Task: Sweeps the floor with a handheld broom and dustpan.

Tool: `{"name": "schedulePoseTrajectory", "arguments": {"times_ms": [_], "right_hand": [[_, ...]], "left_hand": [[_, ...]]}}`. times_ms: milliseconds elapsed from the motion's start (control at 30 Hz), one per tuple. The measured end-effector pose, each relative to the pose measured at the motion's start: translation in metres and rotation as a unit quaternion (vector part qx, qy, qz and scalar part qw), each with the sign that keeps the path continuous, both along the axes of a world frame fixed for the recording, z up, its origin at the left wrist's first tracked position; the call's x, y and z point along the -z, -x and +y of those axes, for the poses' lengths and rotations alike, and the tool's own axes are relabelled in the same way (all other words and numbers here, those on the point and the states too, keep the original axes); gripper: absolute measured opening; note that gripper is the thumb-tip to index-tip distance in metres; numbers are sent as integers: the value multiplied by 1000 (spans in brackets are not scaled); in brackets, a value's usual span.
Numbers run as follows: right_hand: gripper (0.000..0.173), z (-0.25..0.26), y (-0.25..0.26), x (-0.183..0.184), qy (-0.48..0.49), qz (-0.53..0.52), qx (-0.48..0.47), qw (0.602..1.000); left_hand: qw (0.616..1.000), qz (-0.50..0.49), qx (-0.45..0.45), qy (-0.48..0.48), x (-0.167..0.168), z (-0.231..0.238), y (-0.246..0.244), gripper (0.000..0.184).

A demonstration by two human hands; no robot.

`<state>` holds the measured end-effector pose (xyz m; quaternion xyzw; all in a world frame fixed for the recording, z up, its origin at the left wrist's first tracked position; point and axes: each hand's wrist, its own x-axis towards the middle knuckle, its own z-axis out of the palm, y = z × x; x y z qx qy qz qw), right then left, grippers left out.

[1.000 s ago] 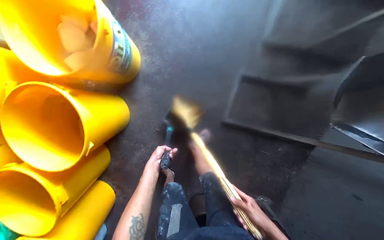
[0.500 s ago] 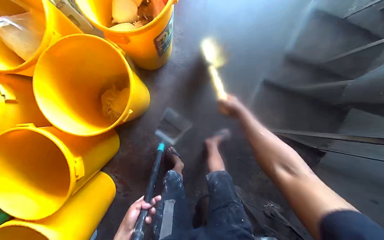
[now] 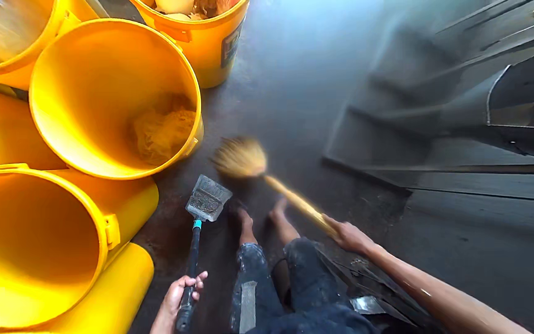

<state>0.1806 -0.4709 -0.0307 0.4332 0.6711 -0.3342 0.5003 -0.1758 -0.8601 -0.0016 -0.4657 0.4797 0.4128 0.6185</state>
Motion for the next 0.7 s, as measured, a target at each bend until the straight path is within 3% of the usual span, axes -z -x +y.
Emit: {"name": "schedulePoseTrajectory", "arguments": {"times_ms": [100, 167, 300, 367, 500, 600, 700], "right_hand": [[69, -8, -59, -53, -54, 61, 87, 993], [69, -11, -58, -68, -77, 96, 161, 979], [64, 3, 8, -33, -31, 120, 358, 926], [57, -3, 45, -5, 8, 122, 441, 889], [58, -86, 65, 17, 84, 123, 492, 858], [63, -161, 48, -24, 126, 114, 513, 841], [67, -208, 9, -86, 79, 121, 561, 815]], "left_hand": [[999, -3, 49, 1, 14, 44, 22, 31], [995, 0, 98, 16, 22, 81, 35, 25], [982, 34, 179, 49, 43, 157, 46, 9], [972, 60, 213, 73, 54, 191, 46, 11], [966, 91, 229, 77, 64, 236, 37, 23], [964, 94, 237, 79, 69, 244, 27, 25], [960, 98, 249, 85, 69, 241, 22, 26]]}}
